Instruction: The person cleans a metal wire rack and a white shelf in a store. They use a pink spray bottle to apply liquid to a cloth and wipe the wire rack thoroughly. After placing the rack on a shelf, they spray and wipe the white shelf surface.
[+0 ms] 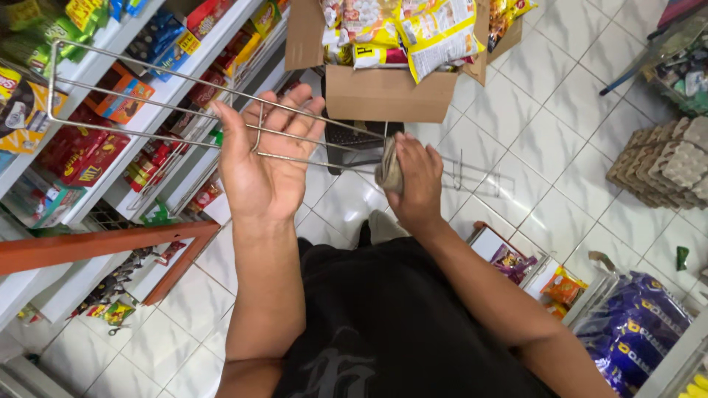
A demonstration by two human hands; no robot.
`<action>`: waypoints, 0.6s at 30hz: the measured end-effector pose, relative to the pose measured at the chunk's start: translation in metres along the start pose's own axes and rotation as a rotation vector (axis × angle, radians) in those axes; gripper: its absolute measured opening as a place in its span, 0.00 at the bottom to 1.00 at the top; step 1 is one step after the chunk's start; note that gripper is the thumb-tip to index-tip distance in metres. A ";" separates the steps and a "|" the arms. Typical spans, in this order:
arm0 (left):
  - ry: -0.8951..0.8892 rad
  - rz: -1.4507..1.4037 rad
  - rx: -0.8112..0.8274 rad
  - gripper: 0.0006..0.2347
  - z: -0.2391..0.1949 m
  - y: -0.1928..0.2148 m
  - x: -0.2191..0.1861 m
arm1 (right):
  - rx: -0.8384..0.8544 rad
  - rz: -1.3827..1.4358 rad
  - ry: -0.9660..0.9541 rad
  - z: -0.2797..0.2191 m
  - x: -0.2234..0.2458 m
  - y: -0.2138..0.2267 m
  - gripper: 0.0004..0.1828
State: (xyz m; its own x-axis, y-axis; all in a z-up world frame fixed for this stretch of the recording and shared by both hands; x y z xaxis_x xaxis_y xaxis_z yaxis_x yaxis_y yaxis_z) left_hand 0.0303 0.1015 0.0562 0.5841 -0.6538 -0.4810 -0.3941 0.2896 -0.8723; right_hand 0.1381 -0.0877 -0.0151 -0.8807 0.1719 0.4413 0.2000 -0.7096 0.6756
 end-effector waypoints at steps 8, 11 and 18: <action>-0.260 0.317 0.197 0.12 -0.015 -0.016 0.063 | -0.112 0.045 0.030 0.038 0.050 0.028 0.31; -0.308 0.093 0.025 0.11 -0.017 0.008 0.053 | -0.071 0.037 0.070 0.048 0.062 0.024 0.32; -0.581 0.100 0.046 0.15 -0.041 0.001 -0.030 | -0.017 -0.082 0.050 0.042 0.034 0.015 0.32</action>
State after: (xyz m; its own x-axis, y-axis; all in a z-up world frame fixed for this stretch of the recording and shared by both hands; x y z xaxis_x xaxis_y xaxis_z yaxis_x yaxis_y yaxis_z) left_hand -0.0169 0.0928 0.0733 0.8437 -0.1360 -0.5194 -0.4435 0.3688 -0.8169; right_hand 0.1292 -0.0637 0.0347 -0.9143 0.1958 0.3546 0.1196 -0.7058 0.6982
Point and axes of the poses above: each hand's wrist, its own z-axis towards the middle knuckle, its own y-axis out of the back of the hand, x = y × z, the point moved 9 cm from there along z, towards the middle knuckle, and after that the axes turned 7 degrees about -z, right-handed, at the moved point
